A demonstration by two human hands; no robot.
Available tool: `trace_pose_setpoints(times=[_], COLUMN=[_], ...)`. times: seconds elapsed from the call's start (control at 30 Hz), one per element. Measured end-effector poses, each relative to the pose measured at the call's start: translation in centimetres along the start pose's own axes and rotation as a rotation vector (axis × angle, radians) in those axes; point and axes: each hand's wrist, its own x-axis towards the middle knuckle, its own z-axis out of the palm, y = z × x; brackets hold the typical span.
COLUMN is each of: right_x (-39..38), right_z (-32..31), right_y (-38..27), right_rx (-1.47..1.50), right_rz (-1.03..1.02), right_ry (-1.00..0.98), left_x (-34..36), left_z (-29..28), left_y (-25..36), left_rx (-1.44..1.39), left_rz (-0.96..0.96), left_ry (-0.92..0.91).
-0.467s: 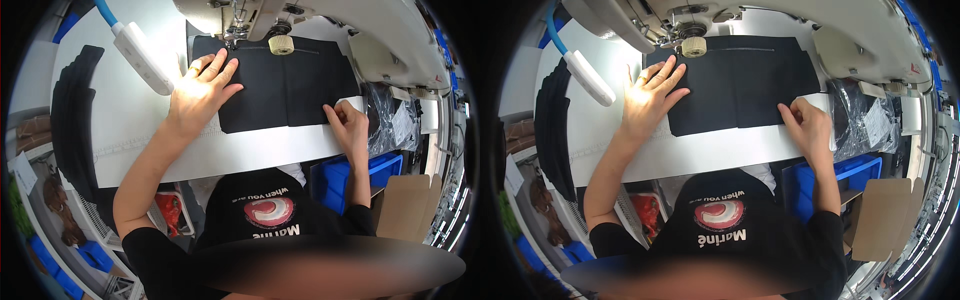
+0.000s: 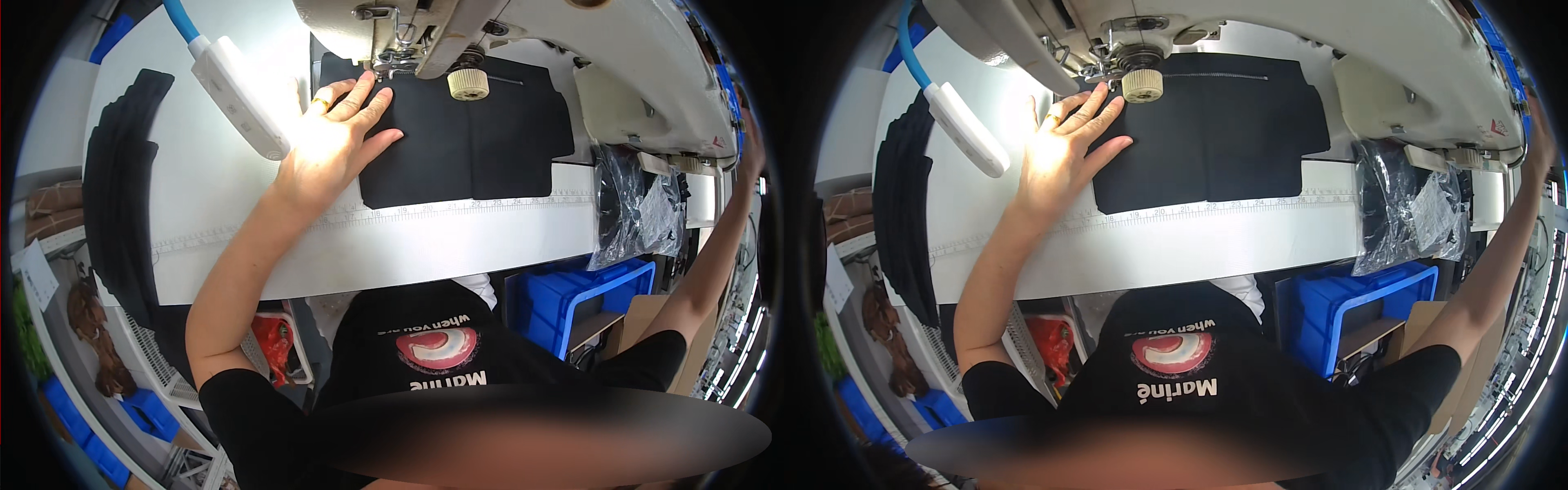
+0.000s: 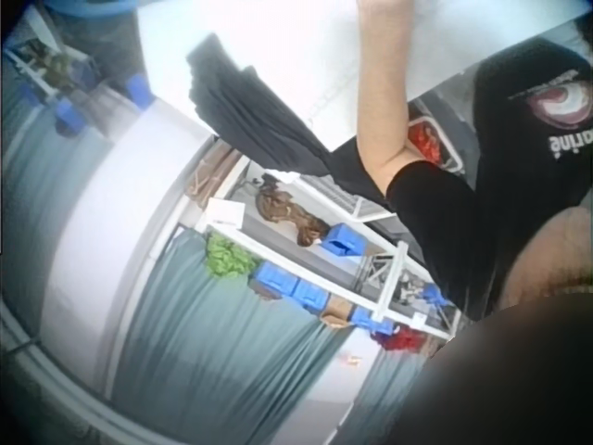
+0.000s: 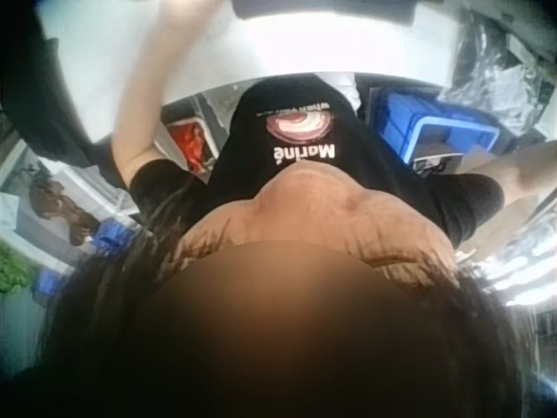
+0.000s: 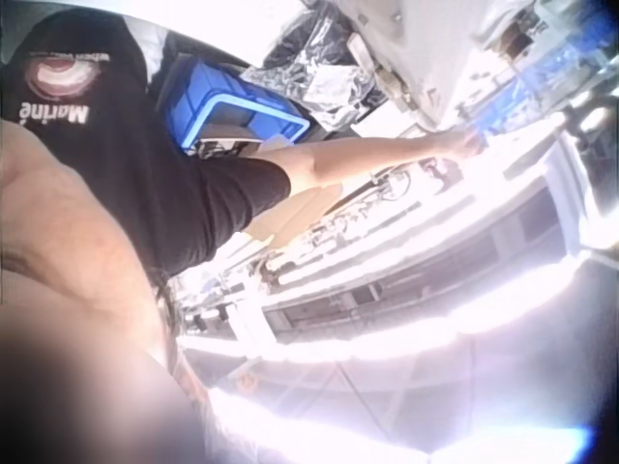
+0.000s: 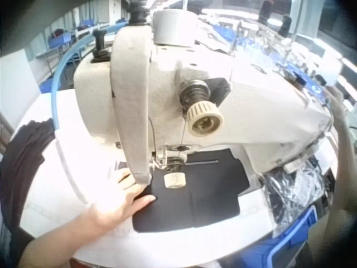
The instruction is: Sewing a zipper into a cutout on a leather panel using an industrial sewing machine.
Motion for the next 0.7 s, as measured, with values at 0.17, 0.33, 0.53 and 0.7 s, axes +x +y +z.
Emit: trace_pose_setpoints(times=[0.17,0.33,0.53,0.7], right_x=[6.6,5.7,-7.6,0.4], right_z=[-1.9,-1.9,2.1,-1.6], right_y=[9.6,8.3,10.2,8.8], right_rx=[0.097,0.189,0.773,0.209], right_rz=[0.332,0.444,0.394,0.485], right_ry=[-0.175,-0.164,0.243,-0.165], left_x=[-0.1,-0.1,0.1,0.1], left_z=[0.0,0.0,-0.1,-0.3], left_y=[-0.1,0.0,-0.1,-0.1], left_rx=[0.004,0.011,0.003,0.028], left_rz=[0.003,-0.007,0.052,0.05], left_ry=[0.008,-0.014,0.028,0.009])
